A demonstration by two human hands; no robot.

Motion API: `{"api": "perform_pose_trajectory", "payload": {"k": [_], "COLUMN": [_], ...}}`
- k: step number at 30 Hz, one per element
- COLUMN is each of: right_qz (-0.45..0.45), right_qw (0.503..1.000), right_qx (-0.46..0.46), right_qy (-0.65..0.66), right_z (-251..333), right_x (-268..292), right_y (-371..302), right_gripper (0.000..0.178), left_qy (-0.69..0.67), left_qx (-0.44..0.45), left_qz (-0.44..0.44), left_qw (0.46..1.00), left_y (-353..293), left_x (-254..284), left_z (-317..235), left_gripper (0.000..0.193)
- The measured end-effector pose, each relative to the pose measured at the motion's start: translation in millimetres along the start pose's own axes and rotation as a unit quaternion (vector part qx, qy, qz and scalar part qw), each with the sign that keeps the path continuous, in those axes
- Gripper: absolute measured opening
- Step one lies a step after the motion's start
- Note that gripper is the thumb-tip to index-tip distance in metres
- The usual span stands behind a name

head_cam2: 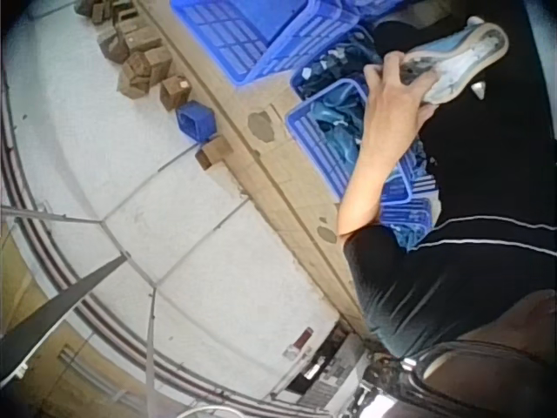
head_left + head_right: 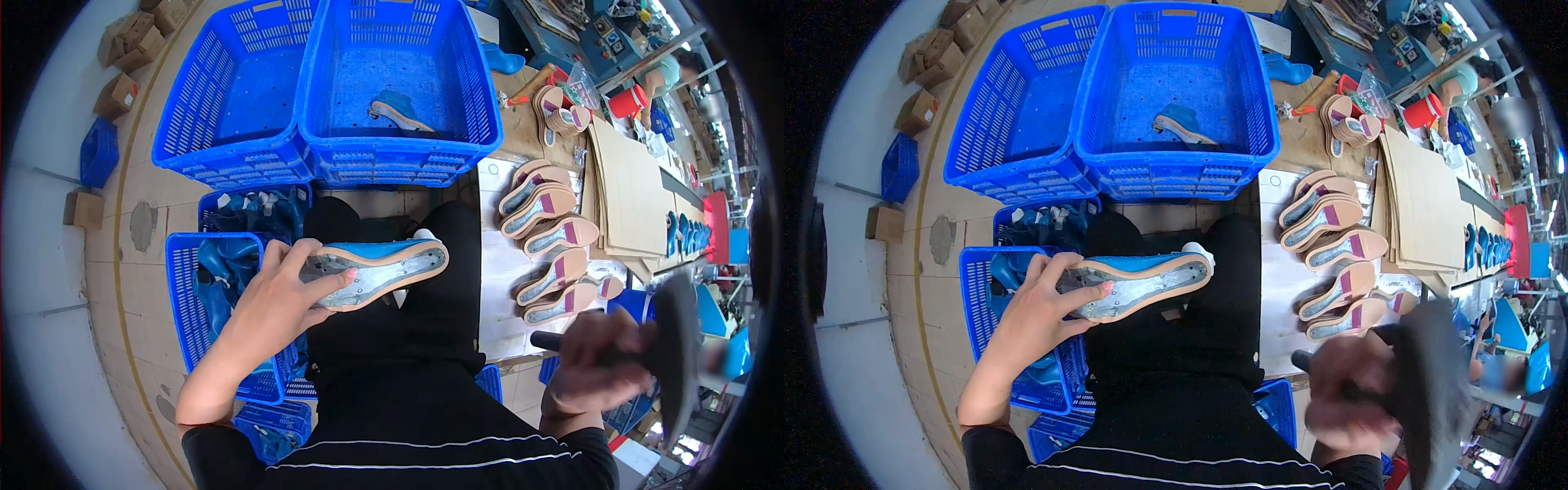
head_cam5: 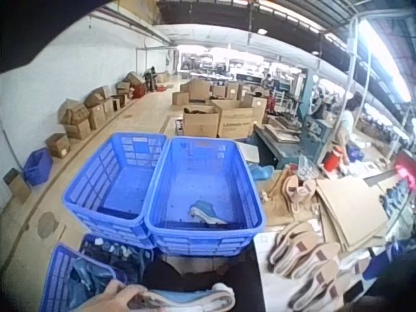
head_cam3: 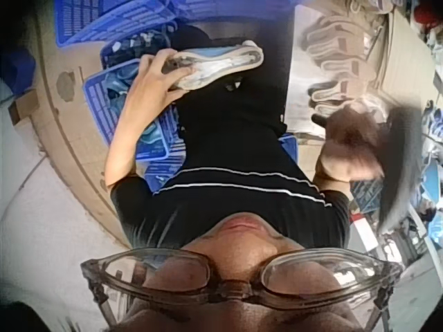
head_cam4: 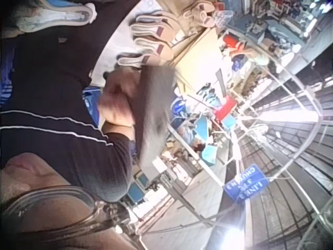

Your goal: The recorder is assembling high-heeled shoes by attaching the sole to the upper using a hammer and glue.

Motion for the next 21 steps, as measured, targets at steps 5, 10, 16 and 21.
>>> {"api": "perform_pose_trajectory", "payload": {"k": [5,10,16,21], "right_qz": [0.148,0.081,0.062,0.069], "right_qw": [0.823,0.827,0.909,0.965], "right_qx": [-0.175,-0.254,-0.13,-0.231], "right_qy": [-0.52,-0.494,-0.392,-0.102], "right_z": [-104.1,-108.4,-143.8,-242.8], "right_x": [7.2,14.1,22.5,38.5], "right_y": [-23.0,6.6,24.9,-0.7], "right_gripper": [0.034,0.023,0.032,0.05], "left_qy": [-0.003,-0.022,0.009,0.076], "left_qx": [-0.032,-0.022,-0.033,-0.064], "left_qz": [0.017,-0.008,-0.057,-0.167], "left_qw": [0.999,0.999,0.998,0.981], "left_y": [8.4,6.8,-2.5,-7.1], "left_x": [3.9,3.8,-9.5,-36.8], "left_z": [-0.8,6.8,10.4,18.0], "left_gripper": [0.053,0.055,0.058,0.08]}}
Point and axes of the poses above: each hand's wrist, its own y-axis towards the middle knuckle, its own x-axis out of the back of the hand, z = x × y, the point moved 3 cm from there along y, towards the middle knuckle, and after that the axes turned 15 degrees about z, right-handed, at the moved point
